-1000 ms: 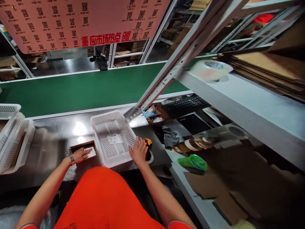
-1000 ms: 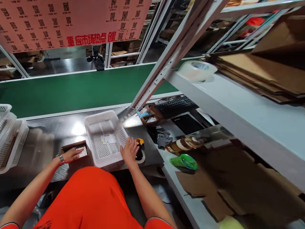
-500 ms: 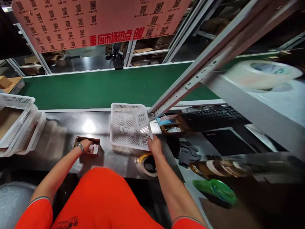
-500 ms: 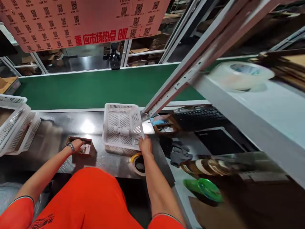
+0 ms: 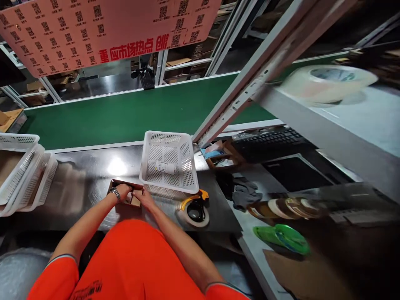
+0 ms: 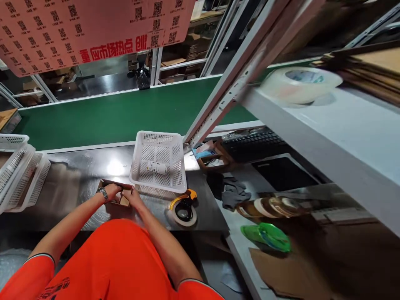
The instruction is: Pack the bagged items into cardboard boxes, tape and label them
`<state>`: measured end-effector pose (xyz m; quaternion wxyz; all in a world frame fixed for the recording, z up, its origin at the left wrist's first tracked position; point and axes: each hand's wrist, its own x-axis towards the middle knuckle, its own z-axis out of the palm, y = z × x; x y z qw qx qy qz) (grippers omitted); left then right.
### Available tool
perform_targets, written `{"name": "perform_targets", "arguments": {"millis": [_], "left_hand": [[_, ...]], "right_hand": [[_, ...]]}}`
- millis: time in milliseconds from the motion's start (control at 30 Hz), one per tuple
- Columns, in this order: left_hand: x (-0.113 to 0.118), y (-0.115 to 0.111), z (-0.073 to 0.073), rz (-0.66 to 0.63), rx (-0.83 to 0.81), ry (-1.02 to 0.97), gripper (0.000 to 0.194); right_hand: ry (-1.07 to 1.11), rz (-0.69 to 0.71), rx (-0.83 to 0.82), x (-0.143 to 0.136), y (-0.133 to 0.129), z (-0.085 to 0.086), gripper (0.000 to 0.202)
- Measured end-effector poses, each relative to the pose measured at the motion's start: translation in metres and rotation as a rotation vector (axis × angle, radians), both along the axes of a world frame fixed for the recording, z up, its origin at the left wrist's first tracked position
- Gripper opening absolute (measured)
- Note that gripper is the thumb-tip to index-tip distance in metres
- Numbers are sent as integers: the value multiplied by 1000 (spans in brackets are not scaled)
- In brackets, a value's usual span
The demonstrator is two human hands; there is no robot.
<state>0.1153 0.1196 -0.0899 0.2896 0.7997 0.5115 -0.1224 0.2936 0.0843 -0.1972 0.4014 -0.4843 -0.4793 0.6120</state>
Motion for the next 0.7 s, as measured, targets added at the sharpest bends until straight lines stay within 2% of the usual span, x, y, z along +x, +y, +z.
{"name": "perform_targets", "arguments": {"millis": [100, 200, 267, 333, 400, 433, 533, 600, 700], "left_hand": [[0, -5, 10, -12, 19, 14, 43], [-15, -27, 17, 2, 91, -10, 44], [-32, -46, 18, 129, 234, -70, 50], [-48, -64, 15, 345, 360, -112, 63], [-57, -77, 10, 474, 335, -108, 77], [-57, -82, 8, 470, 277, -94, 82], [-47, -88, 4, 344, 135, -16, 91], [-38, -86, 5, 284, 117, 39, 94], [-31, -75, 6, 244, 148, 71, 87]], "right_hand": [[-14, -7, -20, 1, 5, 5, 54], [-20, -18, -36, 2, 4, 7, 51], [-31, -26, -50, 1, 3, 7, 51], [-50, -18, -62, 1, 3, 7, 48], [-72, 1, -70, 2, 4, 7, 41], [-84, 10, -72, 2, 5, 7, 38], [-125, 30, -67, 3, 6, 7, 32], [-150, 37, -53, 3, 5, 6, 34], [-169, 29, -8, 1, 5, 7, 42]]}}
